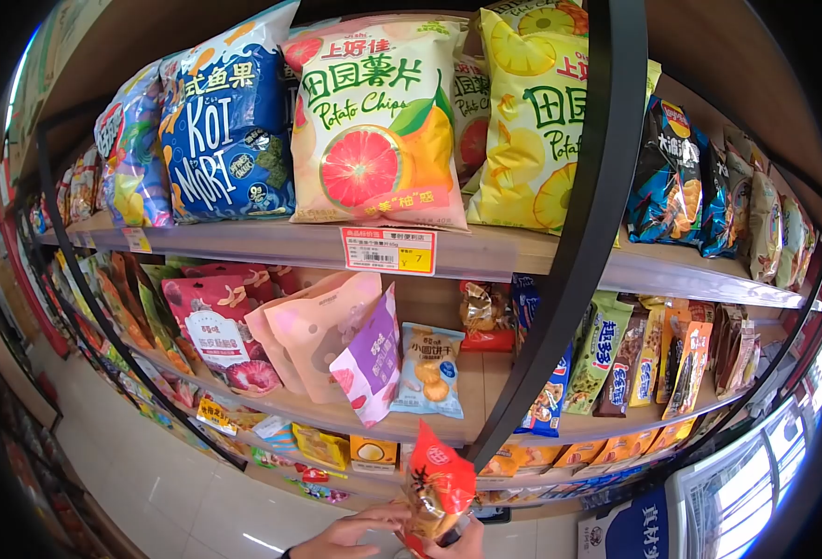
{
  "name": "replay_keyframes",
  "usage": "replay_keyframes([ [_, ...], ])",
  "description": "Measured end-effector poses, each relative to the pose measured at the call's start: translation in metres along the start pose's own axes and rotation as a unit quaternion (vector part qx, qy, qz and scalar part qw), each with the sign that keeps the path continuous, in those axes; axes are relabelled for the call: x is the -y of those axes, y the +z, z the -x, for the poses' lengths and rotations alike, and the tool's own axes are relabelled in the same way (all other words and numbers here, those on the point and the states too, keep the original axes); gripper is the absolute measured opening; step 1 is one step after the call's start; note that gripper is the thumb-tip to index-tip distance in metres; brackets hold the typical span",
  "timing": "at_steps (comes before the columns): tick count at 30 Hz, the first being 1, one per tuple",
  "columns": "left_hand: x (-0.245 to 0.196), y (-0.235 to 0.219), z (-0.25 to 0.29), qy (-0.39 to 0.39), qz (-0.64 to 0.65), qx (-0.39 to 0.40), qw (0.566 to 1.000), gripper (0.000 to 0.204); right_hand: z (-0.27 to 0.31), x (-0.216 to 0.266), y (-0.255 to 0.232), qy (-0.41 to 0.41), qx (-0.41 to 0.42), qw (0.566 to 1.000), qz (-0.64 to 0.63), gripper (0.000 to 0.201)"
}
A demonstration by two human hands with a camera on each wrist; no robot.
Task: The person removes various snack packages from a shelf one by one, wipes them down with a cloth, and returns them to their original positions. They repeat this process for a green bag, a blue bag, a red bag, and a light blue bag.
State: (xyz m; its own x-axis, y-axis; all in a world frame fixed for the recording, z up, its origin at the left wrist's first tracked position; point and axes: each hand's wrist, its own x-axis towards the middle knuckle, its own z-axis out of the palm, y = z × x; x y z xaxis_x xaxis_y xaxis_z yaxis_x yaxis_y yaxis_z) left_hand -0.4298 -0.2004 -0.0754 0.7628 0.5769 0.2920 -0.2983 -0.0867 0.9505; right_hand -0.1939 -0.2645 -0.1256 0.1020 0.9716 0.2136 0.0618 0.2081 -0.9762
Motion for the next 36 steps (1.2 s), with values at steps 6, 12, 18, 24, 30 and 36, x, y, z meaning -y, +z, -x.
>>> replay_keyframes([
  [6,-0.070,-0.035,-0.029,0.053,0.140,0.441,0.885,0.065,0.006,-0.018,-0.018,0.006,-0.014,0.995,0.103,0.065],
  [12,-0.071,-0.016,-0.033,0.060,0.122,0.537,0.833,0.071,-0.001,-0.014,-0.017,-0.024,-0.012,0.995,0.101,0.066],
  [18,-0.070,-0.010,-0.033,0.063,0.127,0.562,0.815,0.077,-0.009,-0.010,-0.019,-0.055,-0.005,0.992,0.111,0.067],
  [24,-0.069,-0.004,-0.030,0.075,0.126,0.572,0.807,0.082,-0.008,-0.015,-0.019,-0.058,-0.008,0.991,0.120,0.069],
  [30,-0.084,-0.007,-0.036,0.051,0.124,0.576,0.807,0.096,-0.005,-0.021,-0.020,-0.020,-0.011,0.997,0.068,0.069],
  [36,-0.076,-0.003,-0.035,0.073,0.119,0.578,0.804,0.095,-0.009,-0.020,-0.019,-0.058,-0.023,0.994,0.090,0.063],
])
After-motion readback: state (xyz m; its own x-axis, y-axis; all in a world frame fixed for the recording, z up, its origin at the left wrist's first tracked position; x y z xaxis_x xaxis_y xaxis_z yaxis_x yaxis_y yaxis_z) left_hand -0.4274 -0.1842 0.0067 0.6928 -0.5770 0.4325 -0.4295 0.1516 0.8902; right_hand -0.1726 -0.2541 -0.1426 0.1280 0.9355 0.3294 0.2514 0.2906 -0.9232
